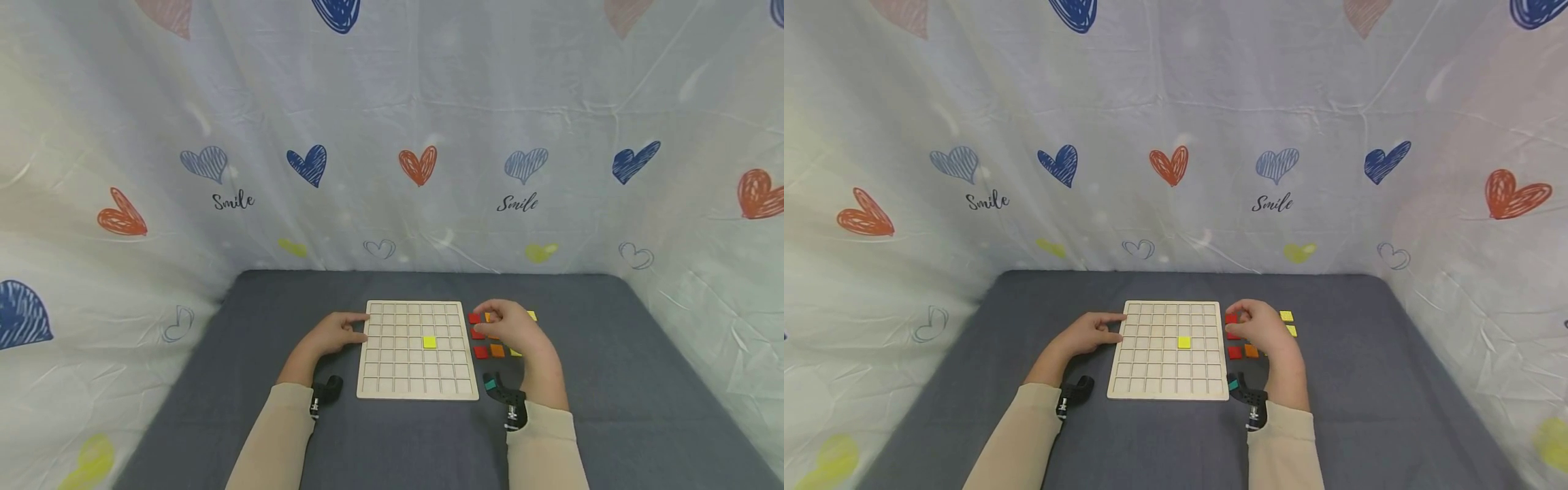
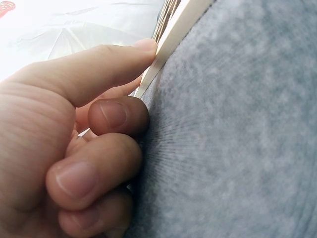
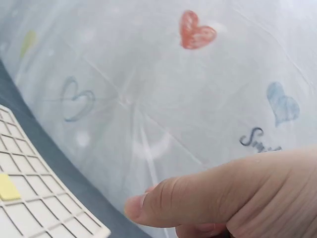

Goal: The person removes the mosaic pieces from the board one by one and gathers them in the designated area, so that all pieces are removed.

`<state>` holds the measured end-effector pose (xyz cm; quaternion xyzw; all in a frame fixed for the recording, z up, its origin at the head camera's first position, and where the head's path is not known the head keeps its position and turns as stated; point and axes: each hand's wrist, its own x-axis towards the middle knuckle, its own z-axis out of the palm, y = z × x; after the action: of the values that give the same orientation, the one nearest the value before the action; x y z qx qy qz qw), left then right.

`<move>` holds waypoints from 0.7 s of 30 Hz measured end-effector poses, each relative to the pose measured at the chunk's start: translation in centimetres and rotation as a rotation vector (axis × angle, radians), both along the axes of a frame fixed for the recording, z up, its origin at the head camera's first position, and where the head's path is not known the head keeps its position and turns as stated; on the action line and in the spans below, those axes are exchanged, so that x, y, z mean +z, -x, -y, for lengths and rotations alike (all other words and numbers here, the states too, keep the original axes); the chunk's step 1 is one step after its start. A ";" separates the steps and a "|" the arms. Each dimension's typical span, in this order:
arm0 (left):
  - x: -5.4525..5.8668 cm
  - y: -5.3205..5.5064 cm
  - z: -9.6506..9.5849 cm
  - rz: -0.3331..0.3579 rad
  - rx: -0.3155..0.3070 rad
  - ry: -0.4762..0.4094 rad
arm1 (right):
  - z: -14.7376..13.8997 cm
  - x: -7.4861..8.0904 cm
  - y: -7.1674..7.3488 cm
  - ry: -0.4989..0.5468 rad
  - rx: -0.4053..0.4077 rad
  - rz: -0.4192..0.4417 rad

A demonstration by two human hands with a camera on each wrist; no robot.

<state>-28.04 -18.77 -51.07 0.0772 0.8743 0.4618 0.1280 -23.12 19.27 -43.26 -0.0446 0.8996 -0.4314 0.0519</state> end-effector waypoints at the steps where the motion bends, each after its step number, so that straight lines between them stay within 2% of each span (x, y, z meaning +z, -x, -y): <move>1: 0.0 0.0 0.0 0.002 0.001 -0.001 | 0.4 -0.1 0.1 0.002 0.010 -0.005; 7: 0.1 0.0 0.1 0.009 0.002 -0.005 | 3.0 -0.5 0.4 -0.010 0.052 0.006; 15: -0.1 0.2 0.1 0.001 -0.002 0.004 | 5.4 -1.6 0.7 -0.087 0.119 0.029; 21: -0.1 0.2 0.0 -0.001 0.004 0.007 | 6.8 -3.4 1.1 -0.214 0.132 0.056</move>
<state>-28.24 -18.80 -51.18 0.0752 0.8762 0.4588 0.1267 -24.27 12.45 -46.63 -0.0860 0.9338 -0.3296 0.1096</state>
